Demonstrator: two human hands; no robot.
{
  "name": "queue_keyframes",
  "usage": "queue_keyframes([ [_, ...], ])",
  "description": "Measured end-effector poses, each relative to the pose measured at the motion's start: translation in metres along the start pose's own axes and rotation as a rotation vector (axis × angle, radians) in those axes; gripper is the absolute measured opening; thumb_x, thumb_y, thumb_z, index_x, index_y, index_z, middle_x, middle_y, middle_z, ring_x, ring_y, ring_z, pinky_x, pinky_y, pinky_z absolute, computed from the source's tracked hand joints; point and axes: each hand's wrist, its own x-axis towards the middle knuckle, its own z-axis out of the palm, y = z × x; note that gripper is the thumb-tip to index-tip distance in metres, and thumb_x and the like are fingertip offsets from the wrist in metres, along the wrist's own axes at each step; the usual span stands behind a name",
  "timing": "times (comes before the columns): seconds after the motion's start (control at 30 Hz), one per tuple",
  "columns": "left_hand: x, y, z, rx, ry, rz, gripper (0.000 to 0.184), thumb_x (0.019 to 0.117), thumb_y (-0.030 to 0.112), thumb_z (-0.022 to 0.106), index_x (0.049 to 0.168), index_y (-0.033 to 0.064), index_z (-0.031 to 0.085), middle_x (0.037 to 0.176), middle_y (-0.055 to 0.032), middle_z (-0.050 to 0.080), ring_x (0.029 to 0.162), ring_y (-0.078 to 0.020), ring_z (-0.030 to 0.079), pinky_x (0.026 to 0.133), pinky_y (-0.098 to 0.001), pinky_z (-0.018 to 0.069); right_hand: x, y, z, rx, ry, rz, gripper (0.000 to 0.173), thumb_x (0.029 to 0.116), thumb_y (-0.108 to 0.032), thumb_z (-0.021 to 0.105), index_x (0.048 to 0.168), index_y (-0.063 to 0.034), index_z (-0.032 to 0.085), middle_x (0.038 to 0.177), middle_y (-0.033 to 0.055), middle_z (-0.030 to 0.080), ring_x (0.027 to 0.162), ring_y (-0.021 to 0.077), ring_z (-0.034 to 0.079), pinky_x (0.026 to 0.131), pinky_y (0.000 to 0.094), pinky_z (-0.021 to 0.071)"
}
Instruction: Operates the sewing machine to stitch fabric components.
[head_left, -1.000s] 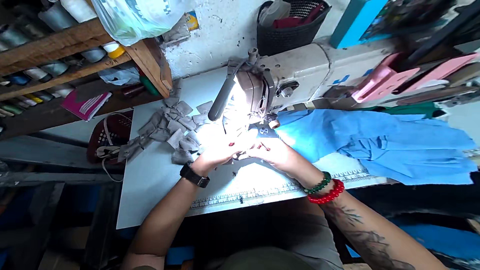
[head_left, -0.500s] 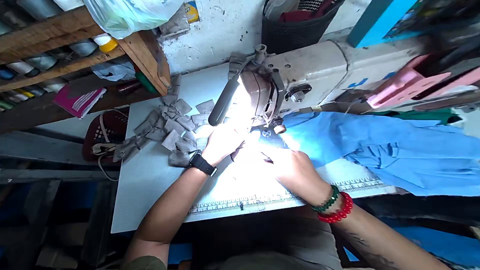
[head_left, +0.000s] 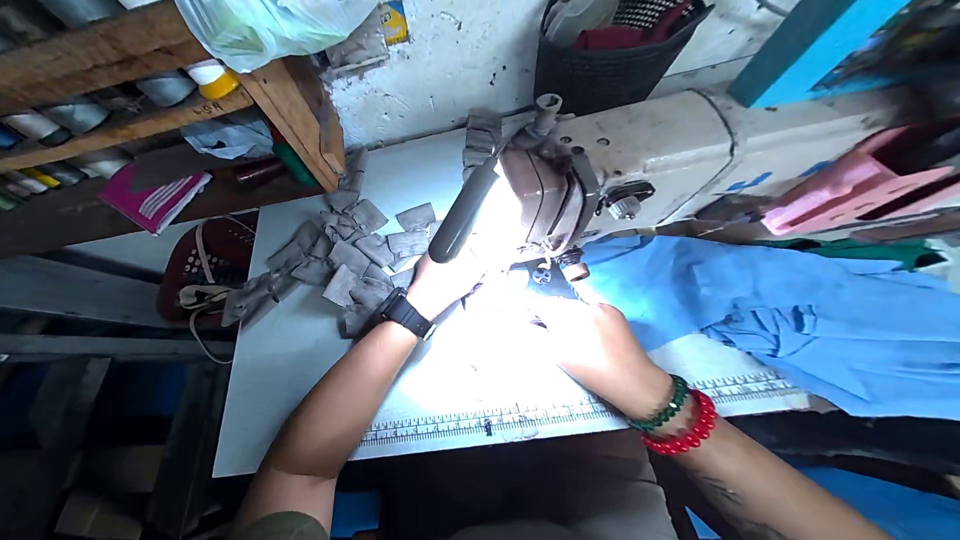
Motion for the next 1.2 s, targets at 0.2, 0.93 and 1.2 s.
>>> queue_keyframes([
  [0.2, -0.010, -0.024, -0.029, 0.095, -0.040, -0.050, 0.034, 0.0982, 0.041, 0.065, 0.089, 0.0081, 0.068, 0.078, -0.0105, 0.065, 0.074, -0.0267, 0.065, 0.067, -0.0524, 0.0535, -0.019, -0.013, -0.031, 0.125, -0.233, 0.207, 0.043, 0.0977, -0.015, 0.054, 0.137, 0.0008, 0.059, 0.125, 0.0255, 0.064, 0.103, 0.0404, 0.069, 0.087, 0.0556, 0.0553],
  [0.93, -0.069, 0.001, -0.031, -0.319, -0.106, 0.167, 0.020, 0.0970, 0.024, 0.069, 0.089, 0.0051, 0.072, 0.075, -0.0002, 0.065, 0.069, -0.0054, 0.060, 0.067, -0.0259, 0.0523, 0.018, -0.022, -0.002, 0.768, -0.065, 0.112, 0.022, 0.1006, -0.028, 0.060, 0.101, -0.0102, 0.073, 0.083, -0.0033, 0.067, 0.076, 0.0002, 0.060, 0.072, 0.0221, 0.0514],
  [1.2, -0.078, 0.011, -0.032, -0.399, -0.111, 0.303, 0.011, 0.0958, 0.015, 0.071, 0.094, 0.0055, 0.075, 0.089, 0.0004, 0.071, 0.084, -0.0035, 0.066, 0.079, -0.0242, 0.0565, 0.012, -0.008, -0.007, 0.880, -0.085, 0.183, 0.018, 0.0991, -0.029, 0.067, 0.099, -0.0121, 0.074, 0.076, -0.0072, 0.063, 0.067, -0.0024, 0.053, 0.064, 0.0177, 0.0450],
])
